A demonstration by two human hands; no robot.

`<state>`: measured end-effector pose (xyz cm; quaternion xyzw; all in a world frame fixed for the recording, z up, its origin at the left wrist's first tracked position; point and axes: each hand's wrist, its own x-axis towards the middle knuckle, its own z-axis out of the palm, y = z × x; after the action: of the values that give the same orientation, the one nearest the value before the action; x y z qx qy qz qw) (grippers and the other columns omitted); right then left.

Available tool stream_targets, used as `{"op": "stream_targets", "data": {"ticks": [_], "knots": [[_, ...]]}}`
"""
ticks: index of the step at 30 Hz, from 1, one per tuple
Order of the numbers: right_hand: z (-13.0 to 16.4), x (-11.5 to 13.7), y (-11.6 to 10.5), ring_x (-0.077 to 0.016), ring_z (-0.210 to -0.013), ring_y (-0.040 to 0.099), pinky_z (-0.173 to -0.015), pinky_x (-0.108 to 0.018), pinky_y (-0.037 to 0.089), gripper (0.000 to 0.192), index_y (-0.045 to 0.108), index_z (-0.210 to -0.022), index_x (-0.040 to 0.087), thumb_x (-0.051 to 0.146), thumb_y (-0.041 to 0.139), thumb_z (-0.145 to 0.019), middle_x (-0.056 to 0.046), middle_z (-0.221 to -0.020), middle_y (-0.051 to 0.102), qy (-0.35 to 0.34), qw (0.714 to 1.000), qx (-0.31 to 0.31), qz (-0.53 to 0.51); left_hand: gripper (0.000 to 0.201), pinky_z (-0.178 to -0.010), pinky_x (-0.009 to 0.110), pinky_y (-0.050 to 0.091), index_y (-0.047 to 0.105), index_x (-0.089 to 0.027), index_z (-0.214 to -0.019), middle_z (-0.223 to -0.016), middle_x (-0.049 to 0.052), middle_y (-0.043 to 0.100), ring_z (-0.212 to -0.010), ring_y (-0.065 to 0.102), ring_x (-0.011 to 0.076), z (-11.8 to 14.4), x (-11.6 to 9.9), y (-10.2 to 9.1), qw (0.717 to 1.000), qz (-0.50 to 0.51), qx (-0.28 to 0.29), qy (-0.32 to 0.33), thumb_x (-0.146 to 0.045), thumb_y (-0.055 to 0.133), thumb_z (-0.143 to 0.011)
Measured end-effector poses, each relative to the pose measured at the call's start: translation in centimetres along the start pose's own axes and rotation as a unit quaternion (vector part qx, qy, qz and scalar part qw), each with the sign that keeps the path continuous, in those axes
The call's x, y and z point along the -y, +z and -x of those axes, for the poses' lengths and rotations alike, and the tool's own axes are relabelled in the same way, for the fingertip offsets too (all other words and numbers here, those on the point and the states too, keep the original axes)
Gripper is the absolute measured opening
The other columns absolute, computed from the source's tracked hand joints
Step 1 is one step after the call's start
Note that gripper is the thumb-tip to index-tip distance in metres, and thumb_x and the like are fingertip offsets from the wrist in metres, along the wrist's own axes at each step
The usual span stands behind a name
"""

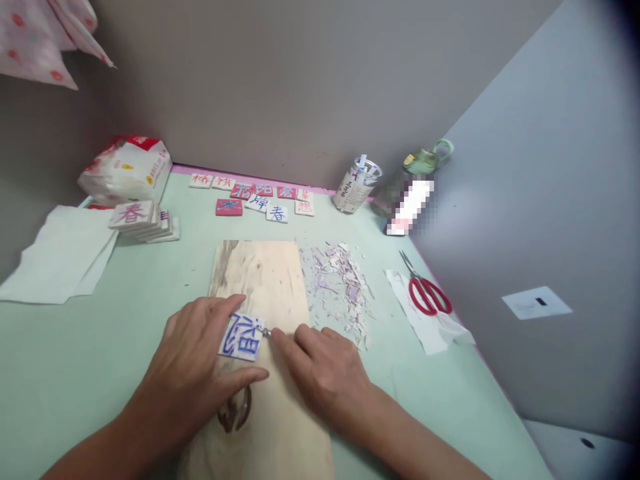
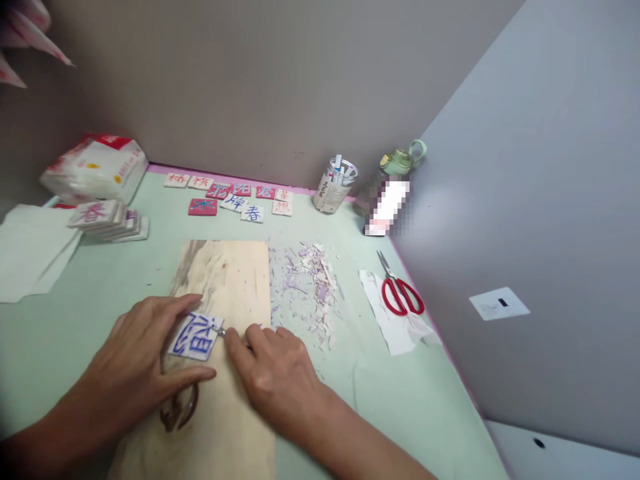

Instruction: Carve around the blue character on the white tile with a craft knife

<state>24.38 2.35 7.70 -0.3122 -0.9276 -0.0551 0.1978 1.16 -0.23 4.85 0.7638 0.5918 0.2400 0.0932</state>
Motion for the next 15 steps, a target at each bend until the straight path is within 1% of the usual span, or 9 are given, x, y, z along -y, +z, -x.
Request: {"op": "stream_targets", "data": {"ticks": [2, 4, 6, 8, 11, 15], "knots": [[-0.1, 0.3, 0.0, -0.0148, -0.058, 0.039, -0.052, -0.032, 0.03, 0.029, 0.061, -0.12, 0.009, 0.008, 0.044, -0.096, -0.002, -0.07, 0.054, -0.001, 1.0, -0.003, -0.005, 0.078, -0.095, 0.061, 0.041, 0.037, -0.014, -0.139, -0.118, 0.019, 0.057, -0.111, 0.054, 0.0421, -0.2, -0.6, 0.0, 0.999, -0.041, -0.008, 0.019, -0.061, 0.065, -0.083], [-0.1, 0.2, 0.1, -0.0149, -0.058, 0.039, -0.052, -0.032, 0.029, 0.028, 0.062, -0.119, 0.009, 0.008, 0.044, -0.097, -0.002, -0.07, 0.055, 0.0, 1.0, -0.011, -0.012, 0.071, -0.092, 0.06, 0.04, 0.036, -0.015, -0.138, -0.117, 0.019, 0.057, -0.109, 0.054, 0.0419, -0.4, -0.8, 0.0, 0.998, -0.053, -0.009, 0.024, -0.057, 0.061, -0.087], [0.0, -0.1, 0.2, -0.0147, -0.057, 0.037, -0.052, -0.032, 0.028, 0.029, 0.062, -0.12, 0.009, 0.008, 0.043, -0.098, -0.001, -0.07, 0.055, -0.002, 1.0, -0.012, -0.023, 0.066, -0.092, 0.059, 0.04, 0.034, -0.017, -0.139, -0.121, 0.019, 0.056, -0.111, 0.053, 0.0406, -0.3, -0.7, 0.0, 0.999, -0.032, -0.001, 0.011, -0.054, 0.058, -0.089], [0.2, -0.5, 0.2, -0.0145, -0.056, 0.037, -0.051, -0.031, 0.026, 0.03, 0.061, -0.121, 0.011, 0.011, 0.043, -0.098, -0.001, -0.071, 0.055, -0.009, 0.999, 0.0, -0.04, 0.061, -0.095, 0.057, 0.04, 0.033, -0.02, -0.14, -0.125, 0.017, 0.054, -0.115, 0.052, 0.0381, -0.1, -0.3, -0.1, 1.0, 0.009, 0.008, -0.009, -0.048, 0.056, -0.091], [0.4, -1.1, 0.1, -0.0143, -0.056, 0.036, -0.051, -0.031, 0.025, 0.031, 0.062, -0.121, 0.015, 0.014, 0.041, -0.099, 0.0, -0.072, 0.055, -0.016, 0.997, 0.021, -0.068, 0.057, -0.1, 0.053, 0.042, 0.035, -0.025, -0.139, -0.129, 0.012, 0.053, -0.119, 0.051, 0.0339, 0.2, 0.3, -0.1, 0.997, 0.062, 0.011, -0.04, -0.043, 0.056, -0.089], [0.5, -1.2, 0.3, -0.0144, -0.056, 0.036, -0.052, -0.03, 0.025, 0.03, 0.062, -0.121, 0.016, 0.015, 0.041, -0.1, 0.0, -0.072, 0.056, -0.013, 0.997, 0.024, -0.073, 0.053, -0.099, 0.05, 0.043, 0.037, -0.029, -0.138, -0.128, 0.008, 0.055, -0.118, 0.052, 0.0313, 0.3, 0.6, 0.0, 0.995, 0.086, 0.015, -0.046, -0.042, 0.056, -0.09]]}}
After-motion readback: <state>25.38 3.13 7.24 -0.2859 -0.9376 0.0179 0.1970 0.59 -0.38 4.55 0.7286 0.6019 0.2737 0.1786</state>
